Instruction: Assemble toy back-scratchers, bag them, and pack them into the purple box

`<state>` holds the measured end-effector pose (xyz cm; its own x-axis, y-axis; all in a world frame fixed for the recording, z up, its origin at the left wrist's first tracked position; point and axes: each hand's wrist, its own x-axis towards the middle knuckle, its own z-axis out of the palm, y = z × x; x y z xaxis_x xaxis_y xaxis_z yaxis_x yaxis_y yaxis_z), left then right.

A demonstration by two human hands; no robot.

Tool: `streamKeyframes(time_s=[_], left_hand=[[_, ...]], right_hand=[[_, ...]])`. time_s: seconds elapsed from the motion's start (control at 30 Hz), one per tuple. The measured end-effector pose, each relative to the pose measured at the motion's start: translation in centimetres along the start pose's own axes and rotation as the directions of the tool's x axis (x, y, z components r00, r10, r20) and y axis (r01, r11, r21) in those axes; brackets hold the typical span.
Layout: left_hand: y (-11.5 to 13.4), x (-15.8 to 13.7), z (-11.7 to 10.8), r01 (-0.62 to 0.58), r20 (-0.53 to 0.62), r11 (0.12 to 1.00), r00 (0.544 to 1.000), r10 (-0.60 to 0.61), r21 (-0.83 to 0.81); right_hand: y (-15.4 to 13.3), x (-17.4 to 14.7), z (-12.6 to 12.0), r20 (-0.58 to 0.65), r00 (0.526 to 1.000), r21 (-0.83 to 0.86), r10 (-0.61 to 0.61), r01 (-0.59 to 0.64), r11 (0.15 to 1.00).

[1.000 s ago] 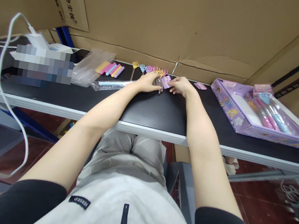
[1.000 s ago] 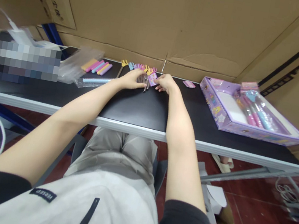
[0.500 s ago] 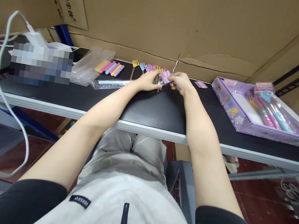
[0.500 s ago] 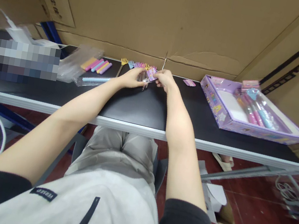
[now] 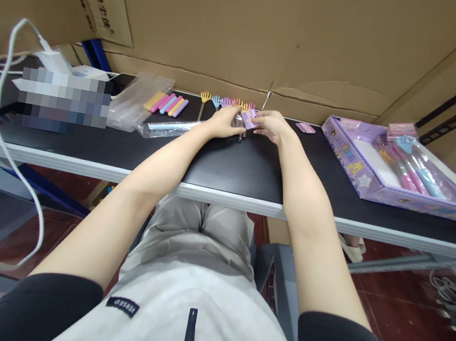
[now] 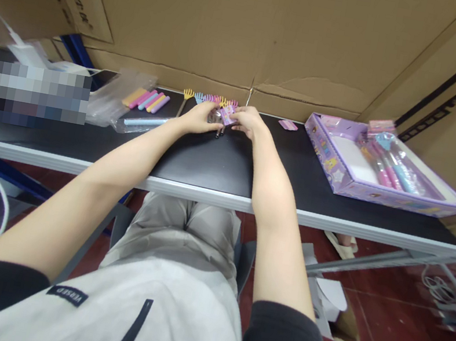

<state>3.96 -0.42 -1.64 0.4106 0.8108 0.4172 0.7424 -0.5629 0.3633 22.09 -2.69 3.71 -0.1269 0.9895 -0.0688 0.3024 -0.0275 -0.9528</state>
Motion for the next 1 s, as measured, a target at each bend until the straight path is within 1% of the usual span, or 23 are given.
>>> streamKeyframes(time_s=[0.2,0.4,0.57,0.67,0.73,0.83,0.93,1.0], left_hand=[[-0.3,0.2,0.2,-0.011,-0.017,1.0,1.0,0.012,0.004],[-0.9,0.5,0.9,-0.061,-0.074,0.997,0.996,0.059,-0.036],[-1.1,0.6,1.0,-0.076,-0.079,0.996,0.994,0.073,-0.043],[-1.1,0.6,1.0,-0.074,-0.086,0.996,0.994,0.07,-0.045],[-1.0,0.6,1.0,-0.071,-0.084,0.996,0.994,0.066,-0.05],[-0.9,0.5,1.0,-0.062,-0.085,0.997,0.995,0.058,-0.052],[-0.8,0.5,0.9,-0.059,-0.092,0.998,0.994,0.055,-0.036],[-0.8,0.5,1.0,-0.056,-0.092,0.998,0.994,0.054,-0.021]], right_hand=[[0.1,0.2,0.1,-0.004,0.998,-0.028,0.07,-0.07,0.997],[0.0,-0.2,0.2,-0.047,0.998,0.003,0.039,-0.039,0.999],[-0.2,-0.3,0.6,-0.061,0.998,0.054,0.025,-0.022,0.998],[-0.2,0.1,1.0,-0.095,0.995,0.064,0.021,-0.014,0.998],[-0.2,0.4,1.4,-0.143,0.99,0.036,0.006,-0.001,0.999],[0.0,0.9,2.0,-0.199,0.979,-0.056,-0.046,0.035,0.998],[0.4,1.6,2.2,-0.202,0.975,-0.141,-0.087,0.059,0.988],[0.9,2.3,2.2,-0.207,0.973,-0.162,-0.103,0.07,0.984]])
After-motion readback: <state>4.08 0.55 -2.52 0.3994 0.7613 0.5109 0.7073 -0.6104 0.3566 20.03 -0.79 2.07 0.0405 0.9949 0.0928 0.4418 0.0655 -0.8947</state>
